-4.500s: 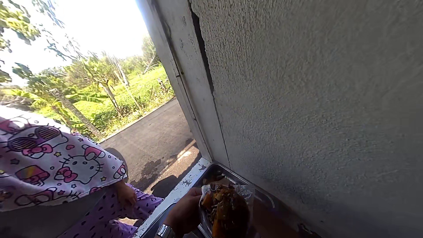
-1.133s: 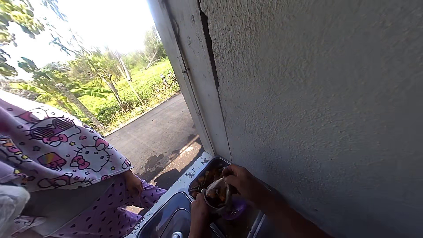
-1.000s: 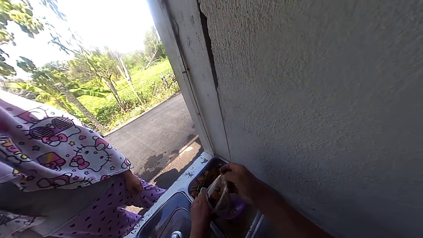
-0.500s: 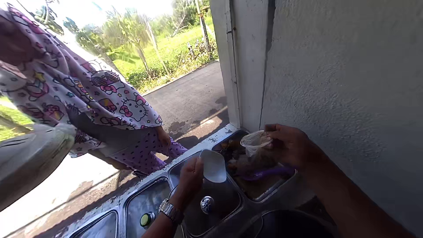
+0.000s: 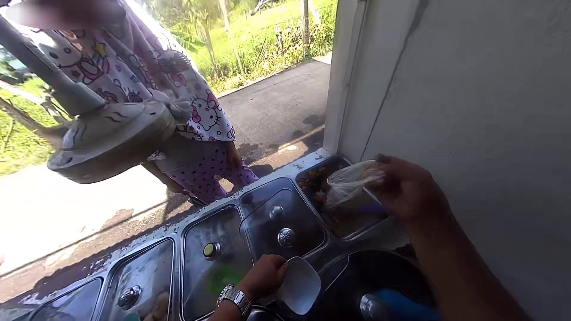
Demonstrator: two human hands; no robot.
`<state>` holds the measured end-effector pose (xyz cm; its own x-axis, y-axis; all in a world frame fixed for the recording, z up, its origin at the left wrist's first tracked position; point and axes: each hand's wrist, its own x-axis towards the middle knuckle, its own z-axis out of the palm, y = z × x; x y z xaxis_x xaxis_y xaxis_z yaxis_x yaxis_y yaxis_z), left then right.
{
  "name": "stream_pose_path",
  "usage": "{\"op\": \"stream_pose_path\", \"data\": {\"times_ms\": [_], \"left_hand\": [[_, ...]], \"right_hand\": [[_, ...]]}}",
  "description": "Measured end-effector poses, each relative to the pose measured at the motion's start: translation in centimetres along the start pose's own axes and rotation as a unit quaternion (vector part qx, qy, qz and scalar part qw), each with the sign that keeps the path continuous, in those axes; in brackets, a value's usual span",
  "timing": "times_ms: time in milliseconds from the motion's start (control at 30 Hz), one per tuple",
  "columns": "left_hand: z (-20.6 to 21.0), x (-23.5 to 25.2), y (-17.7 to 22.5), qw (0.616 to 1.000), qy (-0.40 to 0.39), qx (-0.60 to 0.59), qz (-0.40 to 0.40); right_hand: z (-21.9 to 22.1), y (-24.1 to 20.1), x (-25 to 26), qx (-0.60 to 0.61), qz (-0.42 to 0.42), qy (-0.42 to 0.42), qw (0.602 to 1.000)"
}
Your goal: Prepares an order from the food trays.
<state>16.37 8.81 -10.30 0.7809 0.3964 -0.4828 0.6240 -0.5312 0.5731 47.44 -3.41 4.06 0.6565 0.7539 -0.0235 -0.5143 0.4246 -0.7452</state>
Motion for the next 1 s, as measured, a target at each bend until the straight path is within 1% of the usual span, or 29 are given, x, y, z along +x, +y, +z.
{"op": "stream_pose_path", "data": {"times_ms": [67,100,133,167,200,233,267,333,400,467,533,600,633,667,700,733,767,800,833,867,933,967,1000], "left_hand": [[0.2,-0.2,1.1,0.997,0.033,0.068,-0.014],[0.0,-0.7,2.1,0.993,0.075,0.092,-0.018],[-0.6,-1.1,3.5,0.987,0.134,0.090,-0.003],[-1.4,-1.4,5.1,0.980,0.189,0.054,0.027],[-2.5,-1.5,7.0,0.973,0.222,-0.002,0.064],[-3.6,-1.4,8.9,0.965,0.232,-0.064,0.101],[-4.6,-1.1,10.6,0.959,0.225,-0.116,0.129],[-6.3,-0.4,12.9,0.953,0.188,-0.176,0.158],[-7.6,-0.3,14.1,0.941,0.184,-0.222,0.177],[-8.5,-1.4,14.8,0.924,0.201,-0.256,0.200],[-9.1,-3.1,15.4,0.910,0.217,-0.282,0.213],[-9.3,-4.9,16.2,0.900,0.227,-0.296,0.224],[-9.3,-5.6,16.7,0.899,0.231,-0.290,0.234],[-9.2,-6.4,17.0,0.897,0.237,-0.273,0.254],[-9.0,-7.3,17.1,0.894,0.250,-0.242,0.281],[-8.7,-8.3,17.1,0.886,0.277,-0.204,0.310],[-8.6,-9.5,16.9,0.874,0.312,-0.173,0.330],[-8.5,-10.7,16.3,0.858,0.346,-0.162,0.343],[-8.4,-11.9,15.2,0.851,0.359,-0.166,0.344],[-8.2,-12.9,14.0,0.859,0.353,-0.169,0.329],[-6.5,-13.5,12.0,0.877,0.305,-0.203,0.310],[-5.2,-13.6,11.6,0.874,0.280,-0.248,0.309],[-3.9,-13.9,11.7,0.859,0.261,-0.318,0.304]], "right_hand": [[0.5,0.1,-1.0,-0.017,0.013,-0.014,1.000],[0.8,0.2,-1.5,-0.020,0.025,-0.021,0.999],[1.1,0.3,-1.9,-0.024,0.038,-0.029,0.999],[1.4,0.5,-2.3,-0.029,0.052,-0.038,0.998],[1.8,0.8,-2.7,-0.034,0.065,-0.049,0.996],[2.1,1.0,-3.0,-0.039,0.074,-0.063,0.994],[2.4,1.1,-3.4,-0.042,0.081,-0.076,0.993],[2.8,1.1,-3.8,-0.044,0.086,-0.095,0.991],[2.6,0.8,-4.0,-0.053,0.091,-0.108,0.989],[1.9,0.5,-4.2,-0.073,0.095,-0.120,0.985],[1.1,0.3,-4.9,-0.107,0.100,-0.162,0.976],[0.8,0.5,-6.0,-0.182,0.094,-0.258,0.944],[1.3,0.8,-6.7,-0.239,0.078,-0.306,0.918],[2.3,1.2,-7.5,-0.301,0.045,-0.340,0.890],[3.4,1.5,-8.4,-0.371,-0.011,-0.355,0.858],[4.3,2.0,-9.1,-0.438,-0.083,-0.345,0.826],[5.2,2.2,-9.7,-0.472,-0.130,-0.335,0.805],[6.1,2.1,-10.2,-0.469,-0.142,-0.335,0.805],[6.9,1.6,-10.6,-0.457,-0.134,-0.347,0.808],[7.8,1.1,-11.1,-0.447,-0.122,-0.367,0.806],[9.6,0.7,-12.3,-0.424,-0.118,-0.420,0.793],[10.7,0.6,-13.0,-0.419,-0.126,-0.445,0.781],[11.8,0.5,-13.7,-0.421,-0.132,-0.464,0.768]]}}
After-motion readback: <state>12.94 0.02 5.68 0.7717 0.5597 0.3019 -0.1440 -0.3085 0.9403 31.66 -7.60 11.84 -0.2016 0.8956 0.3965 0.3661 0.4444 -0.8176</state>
